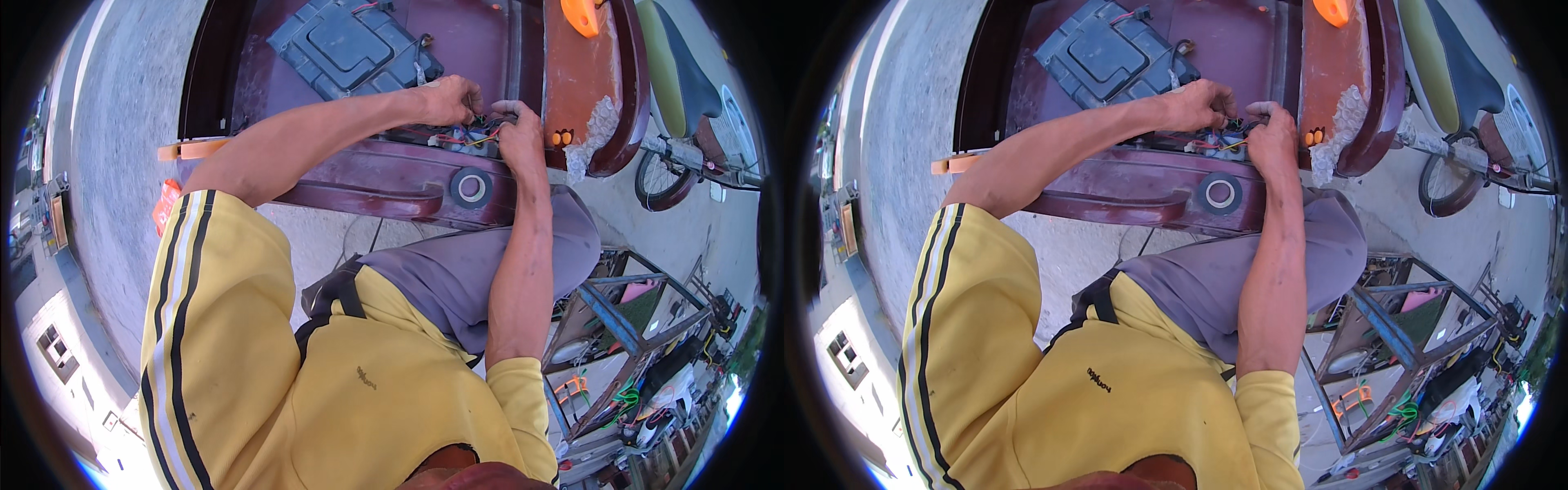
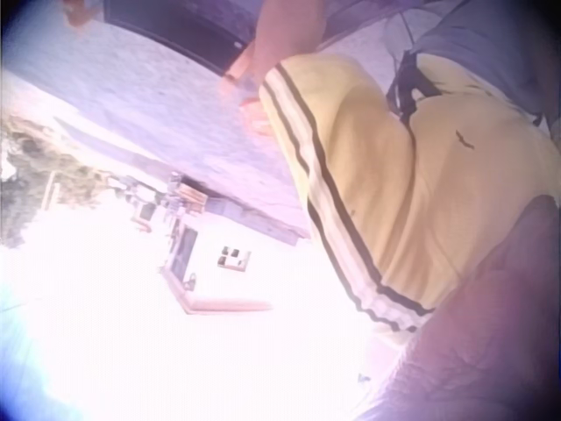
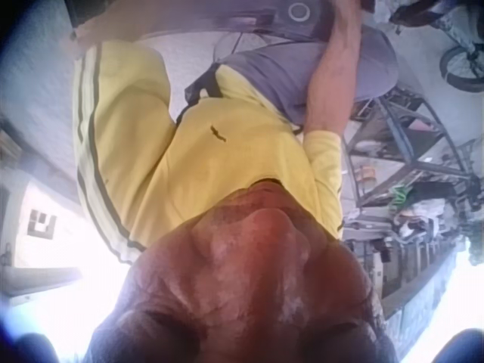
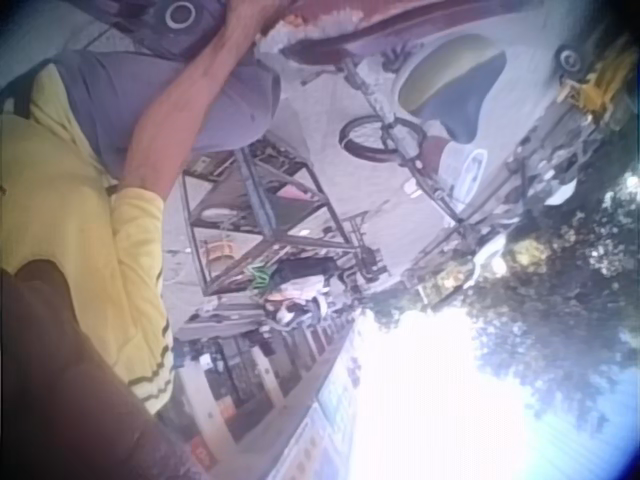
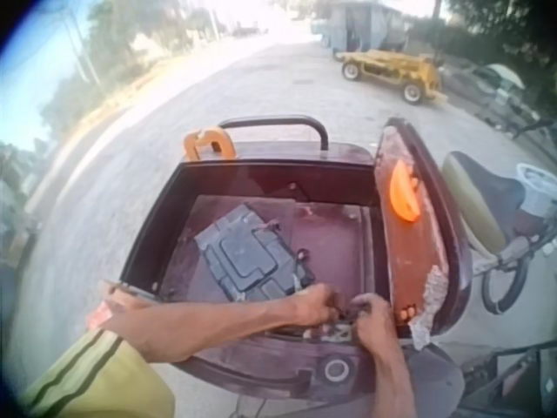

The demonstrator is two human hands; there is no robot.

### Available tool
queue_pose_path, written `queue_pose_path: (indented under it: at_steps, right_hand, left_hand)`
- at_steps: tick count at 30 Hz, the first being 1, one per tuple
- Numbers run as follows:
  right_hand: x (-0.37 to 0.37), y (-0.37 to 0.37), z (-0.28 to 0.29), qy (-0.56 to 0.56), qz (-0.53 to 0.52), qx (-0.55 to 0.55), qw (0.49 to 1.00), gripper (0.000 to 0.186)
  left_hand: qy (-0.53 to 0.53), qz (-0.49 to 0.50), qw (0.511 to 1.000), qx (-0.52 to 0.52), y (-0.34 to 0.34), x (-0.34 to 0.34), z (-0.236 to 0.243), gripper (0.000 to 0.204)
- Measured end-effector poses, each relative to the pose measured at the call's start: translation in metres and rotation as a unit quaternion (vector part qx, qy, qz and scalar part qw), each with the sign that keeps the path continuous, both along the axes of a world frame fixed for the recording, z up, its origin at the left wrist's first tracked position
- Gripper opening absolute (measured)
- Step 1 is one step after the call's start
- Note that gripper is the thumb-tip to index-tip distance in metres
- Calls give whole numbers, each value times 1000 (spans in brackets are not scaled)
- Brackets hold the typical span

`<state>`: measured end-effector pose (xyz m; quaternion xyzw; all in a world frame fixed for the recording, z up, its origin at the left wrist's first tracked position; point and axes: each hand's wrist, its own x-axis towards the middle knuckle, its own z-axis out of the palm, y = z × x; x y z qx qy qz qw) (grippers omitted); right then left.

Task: The person works on the wiring inside the storage compartment of a motorized tricycle. They use electrical tape to insulate wire connections and a wire stripper to prepare the wires. The task involves careful manipulation of small components within a confined space.

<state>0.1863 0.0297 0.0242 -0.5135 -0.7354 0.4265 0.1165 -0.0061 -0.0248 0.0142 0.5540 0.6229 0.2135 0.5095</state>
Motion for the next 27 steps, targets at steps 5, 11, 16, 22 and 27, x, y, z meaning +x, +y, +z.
queue_pose_path:
  at_steps: [5,11,16,22,27]
  right_hand:
    - [-1,-1,1,31,-26,-16,999,32]
    - [-2,-1,3,33,-3,-7,999,28]
    - [-2,-3,6,15,-6,10,1000,30]
    - [-2,-3,4,38,-28,-32,998,39]
    - [1,-3,3,10,-3,7,1000,42]
  left_hand:
    - [-41,-7,999,-28,0,3,15,28]
    - [20,-4,999,-43,-2,8,17,33]
    - [29,63,994,-79,0,3,6,32]
    - [-18,38,997,66,0,4,-7,36]
    - [111,-29,992,53,-5,18,13,35]
